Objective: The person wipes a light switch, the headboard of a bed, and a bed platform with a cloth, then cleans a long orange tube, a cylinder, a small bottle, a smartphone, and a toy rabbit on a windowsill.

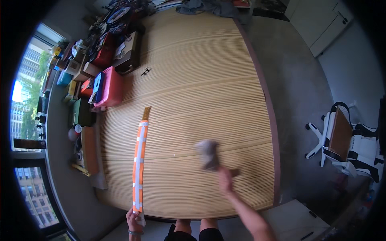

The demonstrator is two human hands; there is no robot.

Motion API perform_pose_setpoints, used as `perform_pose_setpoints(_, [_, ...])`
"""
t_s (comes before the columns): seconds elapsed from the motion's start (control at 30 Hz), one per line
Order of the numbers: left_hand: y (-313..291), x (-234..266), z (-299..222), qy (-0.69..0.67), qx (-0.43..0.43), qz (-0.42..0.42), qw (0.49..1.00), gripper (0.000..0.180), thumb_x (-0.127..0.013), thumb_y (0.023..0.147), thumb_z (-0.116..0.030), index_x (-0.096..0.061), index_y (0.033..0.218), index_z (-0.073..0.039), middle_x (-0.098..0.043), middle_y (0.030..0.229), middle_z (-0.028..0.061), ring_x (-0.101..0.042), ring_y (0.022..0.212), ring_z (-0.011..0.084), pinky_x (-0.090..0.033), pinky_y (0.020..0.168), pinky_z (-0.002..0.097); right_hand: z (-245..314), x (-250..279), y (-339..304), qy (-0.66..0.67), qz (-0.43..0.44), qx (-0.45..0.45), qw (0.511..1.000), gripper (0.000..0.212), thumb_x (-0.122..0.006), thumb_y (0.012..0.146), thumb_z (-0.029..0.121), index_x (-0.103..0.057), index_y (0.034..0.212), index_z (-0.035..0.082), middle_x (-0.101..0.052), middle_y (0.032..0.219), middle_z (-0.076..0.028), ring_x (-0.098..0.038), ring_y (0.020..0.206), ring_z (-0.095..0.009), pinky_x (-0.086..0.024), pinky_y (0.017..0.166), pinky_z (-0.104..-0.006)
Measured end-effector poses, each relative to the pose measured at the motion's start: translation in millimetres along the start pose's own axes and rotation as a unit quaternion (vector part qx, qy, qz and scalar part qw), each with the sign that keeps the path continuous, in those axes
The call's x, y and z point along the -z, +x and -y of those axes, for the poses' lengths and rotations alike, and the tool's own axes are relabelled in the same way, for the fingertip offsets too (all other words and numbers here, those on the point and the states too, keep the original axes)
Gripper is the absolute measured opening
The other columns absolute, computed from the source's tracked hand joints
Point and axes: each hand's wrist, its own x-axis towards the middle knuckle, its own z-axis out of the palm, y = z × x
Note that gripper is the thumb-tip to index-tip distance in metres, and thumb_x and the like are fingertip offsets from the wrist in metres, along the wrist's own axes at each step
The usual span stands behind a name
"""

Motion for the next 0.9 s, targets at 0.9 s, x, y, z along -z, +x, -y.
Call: perform_pose_setpoints(0.9, [-39, -12, -16, 0.132, -0.08, 0.162, 0.975, 0.039, -0.055, 0.089, -0.018, -0.049, 0.121, 0.003, -0.06, 0.096, 0.0037, -0.056, 0.078, 0.0113, -0.052, 0.076, 0.0282, 154, 198, -28, -0.472, -0.267, -0.015, 0.84, 0.023, -0.044, 0.094, 0.008, -0.058, 0.107, -0.004, -0.063, 0.098, -0.02, -0.06, 0.09, -0.029, -0.046, 0.079, -0.0397])
